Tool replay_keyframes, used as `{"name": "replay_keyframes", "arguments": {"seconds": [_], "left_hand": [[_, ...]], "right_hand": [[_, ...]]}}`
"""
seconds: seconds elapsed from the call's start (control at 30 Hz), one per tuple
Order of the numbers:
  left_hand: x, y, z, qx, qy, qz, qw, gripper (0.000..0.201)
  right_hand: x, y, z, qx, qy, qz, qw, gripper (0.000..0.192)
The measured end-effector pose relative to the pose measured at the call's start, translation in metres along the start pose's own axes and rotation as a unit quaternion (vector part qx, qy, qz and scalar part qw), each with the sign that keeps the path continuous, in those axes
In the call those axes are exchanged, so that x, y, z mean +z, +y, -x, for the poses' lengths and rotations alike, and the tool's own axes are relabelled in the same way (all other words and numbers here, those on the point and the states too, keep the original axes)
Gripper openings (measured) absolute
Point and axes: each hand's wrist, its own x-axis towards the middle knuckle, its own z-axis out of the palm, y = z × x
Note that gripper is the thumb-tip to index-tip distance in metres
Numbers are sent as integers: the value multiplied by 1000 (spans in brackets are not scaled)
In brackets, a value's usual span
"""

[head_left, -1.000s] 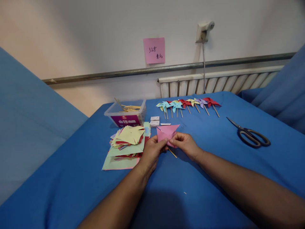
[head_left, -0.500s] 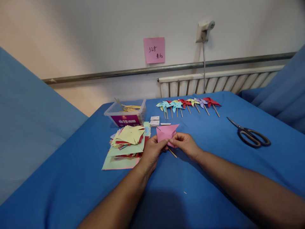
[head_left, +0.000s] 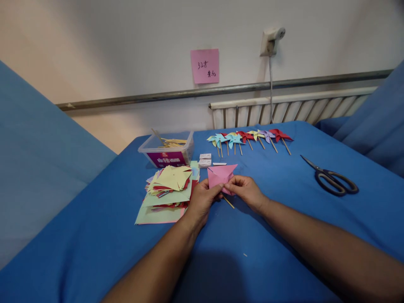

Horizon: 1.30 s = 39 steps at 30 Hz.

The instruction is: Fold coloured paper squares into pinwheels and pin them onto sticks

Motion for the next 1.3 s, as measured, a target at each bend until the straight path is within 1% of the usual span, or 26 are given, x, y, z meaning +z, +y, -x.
{"name": "replay_keyframes", "arguments": {"seconds": [0.37,0.63,0.87,0.97,1.03,1.1,1.17,1.23,1.3], "left_hand": [[0,-2,0,1,10,-8,1000,34],[0,-1,0,2,7,-8,1000,38],[1,-1,0,-2,20,-9,1000,32],[0,2,1,0,22,0,1000,29],[-1,6,2,-2,19,13,1000,28],[-2,11,3,-16,12,25,999,28],[-4,15,3,-40,-4,27,999,28],[-6,18,4,-67,-34,17,997,29],[-9,19,5,-95,-67,-7,993,27]], "right_hand": [[1,0,0,2,-5,-1,1000,35],[1,-1,0,12,-10,-13,1000,37],[1,-1,1,8,-13,-2,1000,38],[0,-2,1,2,12,-23,1000,36],[-2,-4,0,10,52,-86,995,37],[-7,-6,-2,24,94,-158,983,41],[-12,-9,-5,38,119,-193,973,46],[-17,-12,-8,44,113,-197,973,49],[-19,-14,-8,36,81,-187,978,48]]}}
